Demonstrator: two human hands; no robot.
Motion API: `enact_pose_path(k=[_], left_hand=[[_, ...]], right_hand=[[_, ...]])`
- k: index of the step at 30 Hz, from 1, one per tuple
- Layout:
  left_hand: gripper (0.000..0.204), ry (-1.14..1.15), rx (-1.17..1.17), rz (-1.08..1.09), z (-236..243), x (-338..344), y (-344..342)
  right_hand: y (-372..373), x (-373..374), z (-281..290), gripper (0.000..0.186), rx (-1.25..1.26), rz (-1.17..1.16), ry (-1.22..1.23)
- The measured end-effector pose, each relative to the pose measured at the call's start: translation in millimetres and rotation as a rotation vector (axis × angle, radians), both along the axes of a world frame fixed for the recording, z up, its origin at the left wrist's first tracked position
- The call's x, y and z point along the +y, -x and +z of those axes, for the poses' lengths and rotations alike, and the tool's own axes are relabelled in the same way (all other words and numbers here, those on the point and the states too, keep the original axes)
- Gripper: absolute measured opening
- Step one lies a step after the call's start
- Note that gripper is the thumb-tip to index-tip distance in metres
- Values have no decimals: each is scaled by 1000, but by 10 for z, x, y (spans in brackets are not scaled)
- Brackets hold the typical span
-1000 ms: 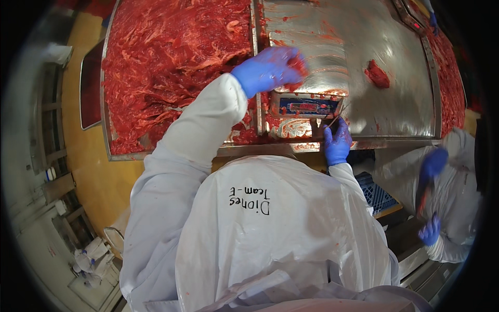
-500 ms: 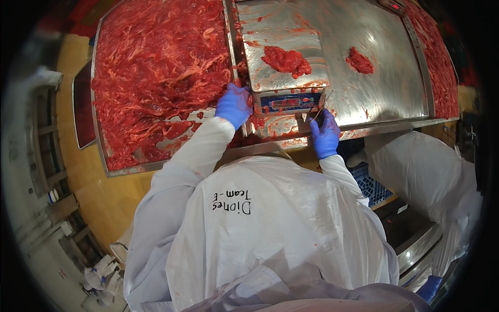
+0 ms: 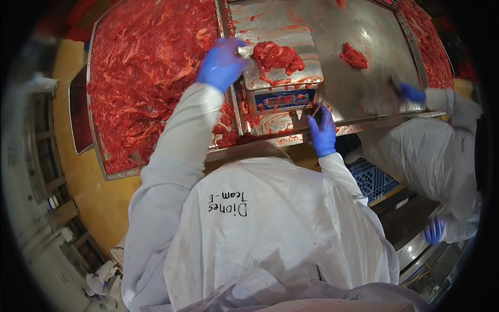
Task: The person repeatedly picks up portions of raw red meat from a large bin and uses a knife to cut them into smaller pieces on a stainless steel table. The cut pieces are placed on the table surface next to the bin.
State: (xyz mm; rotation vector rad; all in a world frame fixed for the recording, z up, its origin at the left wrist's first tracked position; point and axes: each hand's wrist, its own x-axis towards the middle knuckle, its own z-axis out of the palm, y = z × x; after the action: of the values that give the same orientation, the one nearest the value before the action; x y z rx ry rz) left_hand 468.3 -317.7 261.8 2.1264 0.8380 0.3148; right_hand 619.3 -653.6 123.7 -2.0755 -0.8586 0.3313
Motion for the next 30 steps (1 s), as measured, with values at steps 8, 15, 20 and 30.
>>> enact_pose_path(k=[8, 15, 20, 30], left_hand=[[11, 225, -9, -317, -1864, -517, 1446], [10, 679, -20, -218, -26, -68, 798], [23, 178, -118, -98, -232, 264, 580], [21, -519, 132, -359, -357, -778, -179]], right_hand=[[284, -62, 177, 56, 20, 78, 19], [294, -106, 227, 53, 28, 65, 65], [242, 68, 3, 42, 424, 32, -185], [-267, 1130, 1304, 26, 1010, 392, -106]])
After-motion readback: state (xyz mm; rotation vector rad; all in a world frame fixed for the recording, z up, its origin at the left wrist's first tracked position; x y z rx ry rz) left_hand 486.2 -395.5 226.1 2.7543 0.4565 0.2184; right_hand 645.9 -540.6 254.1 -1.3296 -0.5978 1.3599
